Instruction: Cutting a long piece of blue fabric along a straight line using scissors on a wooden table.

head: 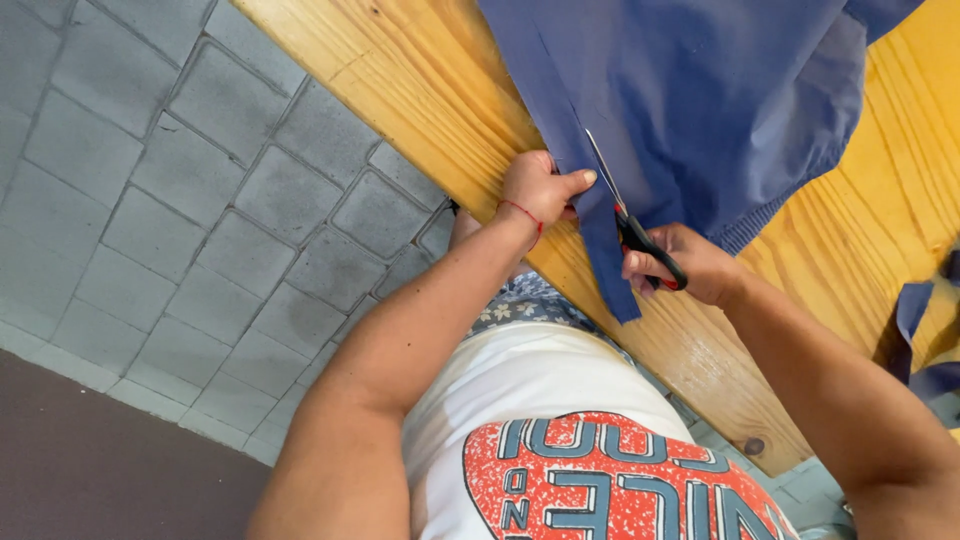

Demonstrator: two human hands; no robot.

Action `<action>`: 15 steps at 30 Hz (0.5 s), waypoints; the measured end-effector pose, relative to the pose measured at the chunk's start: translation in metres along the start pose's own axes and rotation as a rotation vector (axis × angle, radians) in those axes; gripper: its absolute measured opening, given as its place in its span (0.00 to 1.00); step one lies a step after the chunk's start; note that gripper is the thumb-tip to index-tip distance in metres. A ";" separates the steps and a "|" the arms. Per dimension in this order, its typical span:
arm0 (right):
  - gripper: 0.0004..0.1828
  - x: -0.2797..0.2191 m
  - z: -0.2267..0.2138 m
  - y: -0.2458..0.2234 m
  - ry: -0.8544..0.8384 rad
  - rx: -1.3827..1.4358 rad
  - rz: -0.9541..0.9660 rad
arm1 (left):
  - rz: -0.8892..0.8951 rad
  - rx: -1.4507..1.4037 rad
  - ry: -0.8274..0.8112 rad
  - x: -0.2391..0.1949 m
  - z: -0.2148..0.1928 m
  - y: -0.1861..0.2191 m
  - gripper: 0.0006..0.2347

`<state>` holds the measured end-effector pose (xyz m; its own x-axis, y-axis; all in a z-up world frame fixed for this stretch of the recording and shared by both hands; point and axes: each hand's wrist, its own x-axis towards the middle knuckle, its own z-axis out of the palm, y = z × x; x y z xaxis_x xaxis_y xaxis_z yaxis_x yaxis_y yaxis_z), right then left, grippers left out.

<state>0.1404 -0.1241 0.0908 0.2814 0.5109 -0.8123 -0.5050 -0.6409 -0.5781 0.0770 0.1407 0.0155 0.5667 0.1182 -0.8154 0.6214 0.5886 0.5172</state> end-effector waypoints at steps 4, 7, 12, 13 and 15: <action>0.20 0.011 0.003 -0.010 0.010 0.016 -0.003 | -0.016 -0.021 -0.020 0.014 0.003 -0.013 0.12; 0.21 0.017 0.000 -0.004 0.003 0.007 0.004 | -0.007 -0.026 -0.057 0.023 0.002 -0.022 0.13; 0.19 0.019 0.000 0.009 0.055 0.039 0.001 | -0.035 -0.045 -0.065 0.022 0.000 -0.020 0.13; 0.19 0.019 0.000 0.010 0.055 0.039 0.001 | -0.035 -0.046 -0.065 0.022 0.000 -0.021 0.13; 0.20 0.018 0.001 0.011 0.065 0.048 0.000 | -0.041 -0.043 -0.063 0.023 -0.001 -0.023 0.13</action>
<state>0.1390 -0.1213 0.0696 0.3325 0.4718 -0.8166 -0.5433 -0.6119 -0.5748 0.0754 0.1310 -0.0157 0.5749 0.0440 -0.8170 0.6214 0.6262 0.4710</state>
